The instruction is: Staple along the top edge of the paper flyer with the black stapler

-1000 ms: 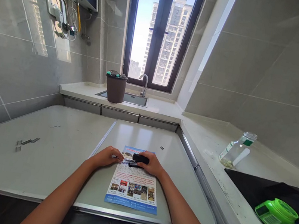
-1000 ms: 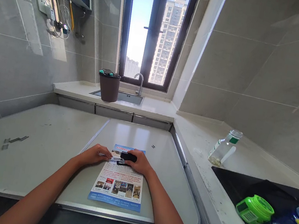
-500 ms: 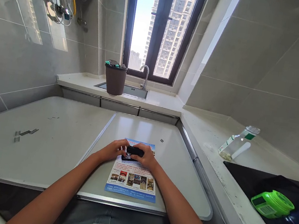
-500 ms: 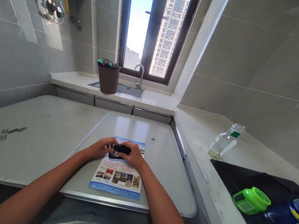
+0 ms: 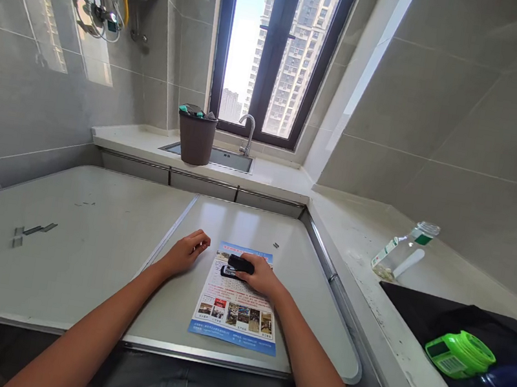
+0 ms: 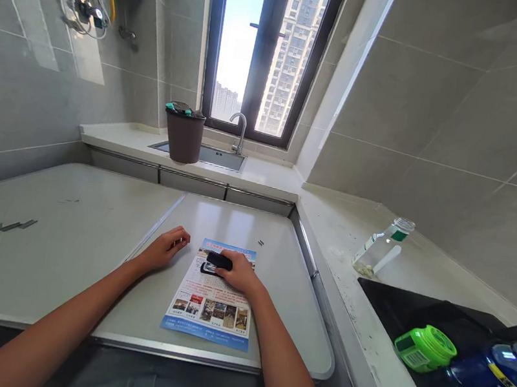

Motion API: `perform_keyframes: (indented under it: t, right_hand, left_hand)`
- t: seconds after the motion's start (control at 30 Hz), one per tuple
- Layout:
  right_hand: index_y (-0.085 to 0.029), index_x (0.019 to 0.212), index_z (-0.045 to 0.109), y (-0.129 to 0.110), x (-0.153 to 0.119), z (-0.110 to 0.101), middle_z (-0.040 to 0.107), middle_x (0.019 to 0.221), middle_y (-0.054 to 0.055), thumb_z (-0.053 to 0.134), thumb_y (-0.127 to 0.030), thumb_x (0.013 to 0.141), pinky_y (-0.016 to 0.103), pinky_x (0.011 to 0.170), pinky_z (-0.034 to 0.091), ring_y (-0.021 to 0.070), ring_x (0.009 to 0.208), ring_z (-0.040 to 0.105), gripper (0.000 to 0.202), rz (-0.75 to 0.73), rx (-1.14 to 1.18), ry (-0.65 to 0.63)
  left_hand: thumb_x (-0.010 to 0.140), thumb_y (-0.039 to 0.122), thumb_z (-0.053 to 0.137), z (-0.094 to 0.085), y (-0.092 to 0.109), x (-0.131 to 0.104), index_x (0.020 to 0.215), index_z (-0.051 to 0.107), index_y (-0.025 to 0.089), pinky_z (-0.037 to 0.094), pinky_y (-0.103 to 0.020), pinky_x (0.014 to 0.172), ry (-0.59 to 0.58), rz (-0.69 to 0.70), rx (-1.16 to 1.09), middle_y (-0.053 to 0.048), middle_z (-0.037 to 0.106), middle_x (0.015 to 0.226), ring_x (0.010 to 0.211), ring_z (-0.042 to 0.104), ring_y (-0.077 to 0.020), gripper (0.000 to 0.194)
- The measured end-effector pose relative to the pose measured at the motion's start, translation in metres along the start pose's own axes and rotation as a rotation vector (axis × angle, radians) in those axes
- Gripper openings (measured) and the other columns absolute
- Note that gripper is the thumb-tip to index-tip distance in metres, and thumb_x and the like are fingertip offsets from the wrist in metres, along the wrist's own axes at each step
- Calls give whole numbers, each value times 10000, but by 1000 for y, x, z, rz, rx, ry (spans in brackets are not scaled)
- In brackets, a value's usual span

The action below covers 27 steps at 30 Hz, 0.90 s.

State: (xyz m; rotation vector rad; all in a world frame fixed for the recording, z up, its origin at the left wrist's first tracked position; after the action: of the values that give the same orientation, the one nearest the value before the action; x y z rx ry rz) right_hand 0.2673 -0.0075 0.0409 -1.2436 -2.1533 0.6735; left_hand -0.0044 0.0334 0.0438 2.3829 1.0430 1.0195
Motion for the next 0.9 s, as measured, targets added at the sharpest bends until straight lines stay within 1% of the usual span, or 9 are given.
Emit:
perform_keyframes:
  t: [0.23, 0.4, 0.47, 0.53, 0.6, 0.63, 0.7, 0.77, 0.9]
  right_hand:
    - [-209, 1118, 735, 39, -53, -50, 751, 1092, 41, 750, -423, 845, 354, 918, 492, 255, 1010, 667, 347, 127, 72, -10]
    - [-214, 1186, 735, 64, -64, -66, 745, 1189, 91, 746, -578, 831, 440, 988, 508, 314, 1090, 677, 508, 141, 116, -1]
    - [-212, 1095, 755, 77, -58, -73, 750, 1142, 114, 619, -673, 894, 435, 944, 533, 309, 1054, 688, 521, 128, 160, 116]
    - [-209, 988, 753, 93, -50, -83, 753, 1063, 136, 492, -724, 935, 419, 876, 554, 295, 986, 696, 581, 158, 177, 346]
    - [-209, 931, 741, 108, -41, -89, 750, 1004, 140, 518, -732, 909, 417, 820, 562, 292, 936, 694, 569, 188, 127, 525]
    - [-213, 915, 741, 112, -36, -90, 750, 1005, 138, 578, -718, 874, 424, 814, 562, 300, 945, 690, 532, 176, 77, 550]
    - [-229, 872, 748, 117, -28, -87, 751, 1038, 133, 663, -662, 824, 460, 869, 555, 319, 1014, 678, 444, 95, -44, 491]
    - [-249, 874, 761, 120, -22, -81, 748, 1116, 127, 663, -584, 850, 498, 982, 523, 321, 1108, 657, 350, 1, -148, 404]
    - [-254, 1089, 768, 133, -17, -70, 675, 1375, 119, 609, -498, 914, 523, 1144, 436, 307, 1289, 594, 339, -22, -257, 307]
  left_hand:
    - [975, 167, 394, 1, -12, -1, 980, 595, 234, 403, -305, 680, -11, -85, 126, -13, 607, 1004, 685, 525, -152, 212]
    - [942, 135, 368, -1, -9, -2, 934, 605, 242, 375, -308, 647, 49, -126, 115, -13, 578, 943, 678, 522, -172, 261]
    - [946, 148, 370, -2, -10, -3, 917, 603, 244, 381, -311, 654, 69, -136, 101, -16, 573, 940, 687, 526, -178, 254]
    - [948, 151, 373, -2, -12, -3, 912, 603, 244, 397, -316, 676, 83, -140, 82, -20, 572, 944, 707, 536, -183, 251]
    - [943, 144, 381, -2, -14, -3, 906, 607, 240, 412, -319, 699, 99, -139, 61, -23, 572, 949, 727, 543, -184, 248]
    - [940, 141, 386, -2, -15, -2, 902, 609, 237, 419, -320, 707, 110, -137, 52, -25, 570, 955, 735, 546, -183, 245]
    - [940, 142, 394, -4, -17, -2, 897, 611, 231, 428, -317, 716, 140, -130, 37, -27, 562, 963, 746, 548, -180, 238]
    - [950, 153, 399, -5, -18, -2, 893, 610, 229, 435, -314, 717, 171, -129, 23, -28, 551, 961, 755, 549, -179, 232]
    - [964, 154, 389, -6, -21, -2, 894, 603, 223, 439, -312, 721, 187, -132, 8, -28, 536, 952, 756, 541, -176, 235]
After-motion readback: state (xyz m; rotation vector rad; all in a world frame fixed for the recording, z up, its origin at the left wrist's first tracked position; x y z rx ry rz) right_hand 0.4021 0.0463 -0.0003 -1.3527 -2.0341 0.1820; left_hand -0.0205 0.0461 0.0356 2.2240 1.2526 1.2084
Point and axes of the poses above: each hand's wrist, its own x-axis towards the middle knuckle, its own z-axis out of the palm, y = z × x, the point moved 3 cm from there along x, towards the middle knuckle
